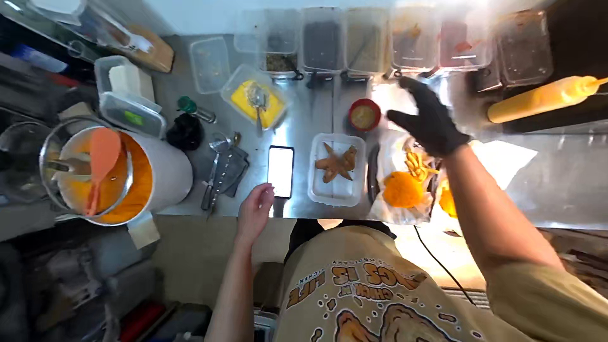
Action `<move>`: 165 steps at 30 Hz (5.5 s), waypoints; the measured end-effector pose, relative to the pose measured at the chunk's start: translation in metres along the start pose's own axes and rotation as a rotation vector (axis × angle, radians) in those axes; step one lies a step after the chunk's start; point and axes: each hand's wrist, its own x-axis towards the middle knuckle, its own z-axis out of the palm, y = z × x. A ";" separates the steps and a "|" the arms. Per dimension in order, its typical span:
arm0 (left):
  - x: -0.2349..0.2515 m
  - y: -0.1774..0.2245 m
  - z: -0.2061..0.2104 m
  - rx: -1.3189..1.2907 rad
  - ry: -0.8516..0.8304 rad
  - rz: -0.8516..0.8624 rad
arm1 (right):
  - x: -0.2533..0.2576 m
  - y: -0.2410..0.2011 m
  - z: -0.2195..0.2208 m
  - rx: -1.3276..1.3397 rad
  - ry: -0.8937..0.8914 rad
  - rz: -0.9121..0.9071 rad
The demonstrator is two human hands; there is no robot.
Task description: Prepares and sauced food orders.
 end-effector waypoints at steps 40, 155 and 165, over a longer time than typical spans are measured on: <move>0.215 0.103 -0.067 0.397 0.114 0.252 | -0.181 -0.029 0.034 0.307 0.188 0.302; 0.072 0.091 0.080 -0.404 -0.133 -0.060 | 0.021 0.012 0.030 -0.158 -0.121 -0.376; 0.061 0.077 0.071 -0.321 -0.123 0.034 | 0.008 0.000 0.024 -0.147 -0.107 -0.371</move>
